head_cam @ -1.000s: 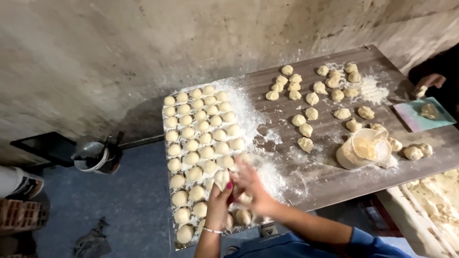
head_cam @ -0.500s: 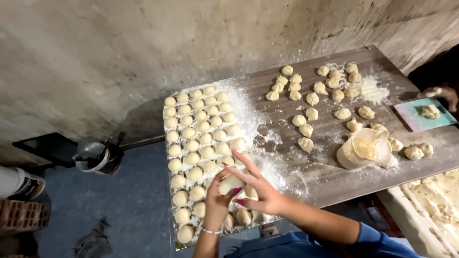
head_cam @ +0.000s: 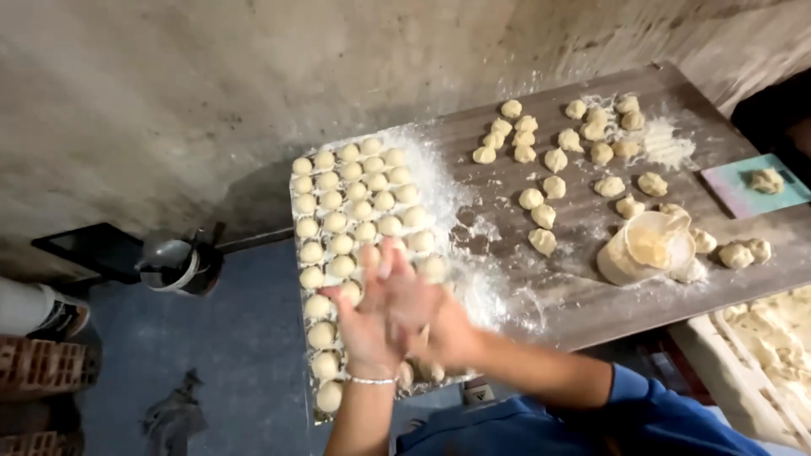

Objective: Rolling portions of dough into small, uniform balls on a floured table.

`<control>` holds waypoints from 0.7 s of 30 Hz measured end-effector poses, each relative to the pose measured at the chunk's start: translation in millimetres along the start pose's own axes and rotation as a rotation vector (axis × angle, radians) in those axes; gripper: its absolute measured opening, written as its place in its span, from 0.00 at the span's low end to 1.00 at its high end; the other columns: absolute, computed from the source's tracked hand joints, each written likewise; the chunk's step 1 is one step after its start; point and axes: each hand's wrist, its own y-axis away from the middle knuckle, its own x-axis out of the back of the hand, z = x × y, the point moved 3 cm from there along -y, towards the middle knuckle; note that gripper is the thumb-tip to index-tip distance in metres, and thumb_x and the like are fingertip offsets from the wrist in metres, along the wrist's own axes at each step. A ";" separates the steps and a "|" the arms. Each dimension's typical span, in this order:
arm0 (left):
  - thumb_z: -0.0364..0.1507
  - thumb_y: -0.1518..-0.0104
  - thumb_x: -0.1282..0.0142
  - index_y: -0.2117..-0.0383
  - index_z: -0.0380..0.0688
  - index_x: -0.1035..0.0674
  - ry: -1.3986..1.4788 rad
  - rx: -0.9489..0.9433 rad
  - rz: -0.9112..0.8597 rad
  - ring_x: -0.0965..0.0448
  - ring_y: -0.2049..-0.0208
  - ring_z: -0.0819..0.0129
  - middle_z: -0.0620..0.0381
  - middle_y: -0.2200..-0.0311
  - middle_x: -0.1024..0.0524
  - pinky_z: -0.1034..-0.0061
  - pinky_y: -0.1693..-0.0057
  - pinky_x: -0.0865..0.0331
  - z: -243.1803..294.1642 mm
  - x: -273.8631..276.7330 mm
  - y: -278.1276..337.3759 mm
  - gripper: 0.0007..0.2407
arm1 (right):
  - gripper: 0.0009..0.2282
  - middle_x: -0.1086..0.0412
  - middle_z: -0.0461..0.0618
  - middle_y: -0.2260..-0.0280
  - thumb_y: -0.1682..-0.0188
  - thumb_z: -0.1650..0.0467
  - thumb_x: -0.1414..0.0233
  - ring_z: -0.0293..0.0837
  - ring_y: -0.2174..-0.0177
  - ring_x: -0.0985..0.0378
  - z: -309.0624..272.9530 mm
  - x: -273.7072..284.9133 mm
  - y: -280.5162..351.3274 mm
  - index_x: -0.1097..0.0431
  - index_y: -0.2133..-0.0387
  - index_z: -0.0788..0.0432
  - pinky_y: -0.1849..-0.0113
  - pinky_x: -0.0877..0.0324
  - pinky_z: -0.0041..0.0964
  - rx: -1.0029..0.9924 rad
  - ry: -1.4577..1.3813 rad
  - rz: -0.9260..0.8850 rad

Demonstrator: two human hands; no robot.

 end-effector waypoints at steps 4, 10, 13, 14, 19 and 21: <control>0.62 0.42 0.71 0.27 0.61 0.49 -0.132 -0.034 -0.169 0.64 0.24 0.64 0.61 0.23 0.62 0.49 0.26 0.61 -3.6 6.1 -2.2 0.37 | 0.18 0.31 0.57 0.43 0.57 0.72 0.48 0.59 0.34 0.44 -36.0 7.6 -1.8 0.30 0.51 0.54 0.34 0.57 0.62 0.473 0.068 0.274; 0.62 0.41 0.72 0.28 0.56 0.52 -0.119 -0.081 -0.028 0.62 0.25 0.56 0.55 0.25 0.59 0.55 0.26 0.63 -4.3 -29.1 -21.5 0.38 | 0.21 0.28 0.55 0.47 0.61 0.70 0.46 0.59 0.42 0.31 -25.6 16.1 8.7 0.29 0.51 0.54 0.41 0.45 0.59 0.298 0.066 0.122; 0.60 0.40 0.71 0.27 0.59 0.52 -0.276 -0.121 -0.003 0.60 0.23 0.60 0.62 0.24 0.57 0.61 0.24 0.61 -20.0 -11.2 -15.5 0.36 | 0.21 0.30 0.57 0.45 0.62 0.70 0.42 0.59 0.42 0.30 -21.7 29.5 3.4 0.29 0.52 0.54 0.44 0.42 0.58 0.383 0.177 0.208; 0.59 0.38 0.69 0.26 0.54 0.51 -0.196 -0.053 -0.003 0.58 0.23 0.57 0.61 0.23 0.55 0.61 0.24 0.59 -27.5 -9.0 -18.6 0.36 | 0.20 0.30 0.59 0.42 0.61 0.72 0.41 0.55 0.43 0.23 -0.4 39.3 -7.9 0.28 0.51 0.55 0.46 0.24 0.47 0.172 0.144 0.232; 0.61 0.43 0.70 0.26 0.61 0.52 -0.243 -0.056 0.018 0.59 0.26 0.63 0.62 0.25 0.56 0.60 0.27 0.57 -19.8 -30.2 -17.8 0.38 | 0.21 0.28 0.60 0.48 0.58 0.70 0.37 0.57 0.42 0.29 10.6 15.2 23.9 0.29 0.50 0.61 0.43 0.31 0.55 0.394 0.094 0.013; 0.59 0.44 0.69 0.27 0.68 0.54 -0.393 -0.047 0.022 0.60 0.25 0.67 0.68 0.25 0.59 0.59 0.27 0.56 -32.8 -24.8 -14.7 0.36 | 0.21 0.25 0.58 0.53 0.61 0.69 0.36 0.57 0.46 0.27 17.5 16.3 21.4 0.24 0.53 0.61 0.45 0.30 0.57 0.307 0.189 -0.062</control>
